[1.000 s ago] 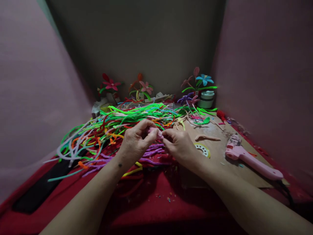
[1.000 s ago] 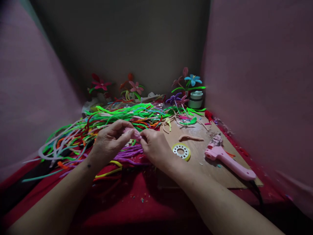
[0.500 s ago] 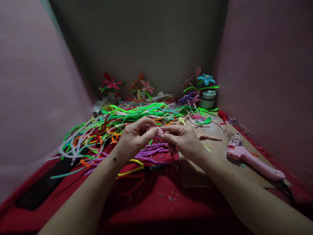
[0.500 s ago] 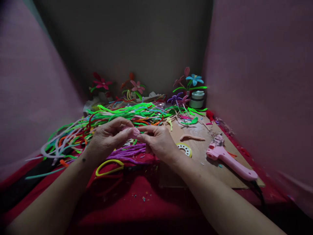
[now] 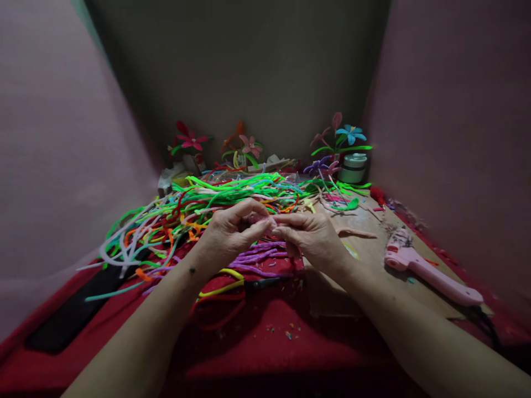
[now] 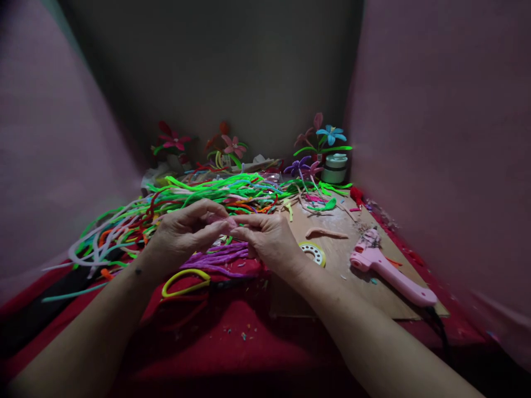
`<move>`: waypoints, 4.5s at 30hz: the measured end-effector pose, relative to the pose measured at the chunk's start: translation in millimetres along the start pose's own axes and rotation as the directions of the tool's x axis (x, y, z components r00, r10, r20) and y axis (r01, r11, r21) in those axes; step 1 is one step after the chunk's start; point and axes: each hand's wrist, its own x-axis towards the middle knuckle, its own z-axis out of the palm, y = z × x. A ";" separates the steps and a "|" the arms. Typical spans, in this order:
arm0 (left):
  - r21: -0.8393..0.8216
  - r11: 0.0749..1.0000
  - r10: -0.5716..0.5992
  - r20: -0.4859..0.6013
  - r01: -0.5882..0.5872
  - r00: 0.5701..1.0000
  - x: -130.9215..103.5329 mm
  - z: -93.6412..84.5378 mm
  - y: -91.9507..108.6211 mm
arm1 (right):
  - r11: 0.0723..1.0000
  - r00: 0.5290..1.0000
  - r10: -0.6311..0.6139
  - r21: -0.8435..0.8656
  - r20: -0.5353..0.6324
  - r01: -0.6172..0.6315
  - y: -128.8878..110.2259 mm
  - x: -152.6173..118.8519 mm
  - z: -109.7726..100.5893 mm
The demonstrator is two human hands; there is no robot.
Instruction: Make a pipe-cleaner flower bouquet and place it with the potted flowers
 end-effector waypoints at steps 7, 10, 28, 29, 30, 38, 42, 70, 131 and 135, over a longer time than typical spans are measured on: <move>0.065 0.986 0.156 -0.001 -0.155 0.988 -1.8 -3.2 -2.2 | 0.907 0.929 -0.367 -0.245 -0.055 0.344 4.2 -0.6 -1.7; 0.106 0.963 0.250 -0.025 -0.247 0.968 -2.4 -3.8 -2.5 | 0.735 0.834 -0.551 -0.456 0.031 0.502 1.4 -1.7 -3.9; -0.430 0.903 0.000 -0.040 -0.017 0.999 -8.4 2.7 12.9 | 0.202 0.539 -0.825 -0.802 0.170 0.562 3.0 -15.9 -13.9; -0.411 0.912 -0.022 -0.054 -0.002 0.998 -8.8 4.0 14.3 | 0.171 0.531 -0.827 -0.816 0.186 0.553 3.4 -16.3 -14.4; -0.399 0.917 -0.035 -0.065 0.006 0.997 -9.3 5.2 15.3 | 0.143 0.526 -0.827 -0.830 0.199 0.539 3.7 -16.8 -14.9; -0.397 0.918 -0.035 -0.083 -0.001 0.996 -12.2 8.6 12.0 | 0.089 0.524 -0.822 -0.856 0.226 0.509 6.2 -17.5 -16.0; -0.438 0.899 0.016 -0.020 -0.023 1.000 -11.6 2.5 11.3 | 0.276 0.552 -0.827 -0.775 0.110 0.568 3.0 -13.1 -12.8; 0.352 0.868 0.352 0.062 -0.351 0.934 -15.8 -29.3 32.1 | 0.481 0.635 -0.763 -0.551 0.119 0.682 -5.5 -10.0 -12.8; 0.142 0.990 -0.014 -0.028 0.018 1.000 -19.4 -13.1 31.9 | 0.502 0.757 -0.626 -0.647 0.186 0.574 -4.3 -11.5 -6.8; 0.362 0.925 0.146 -0.048 -0.119 0.988 -22.6 -11.9 31.2 | 0.497 0.760 -0.628 -0.665 0.169 0.558 -4.0 -11.8 -6.8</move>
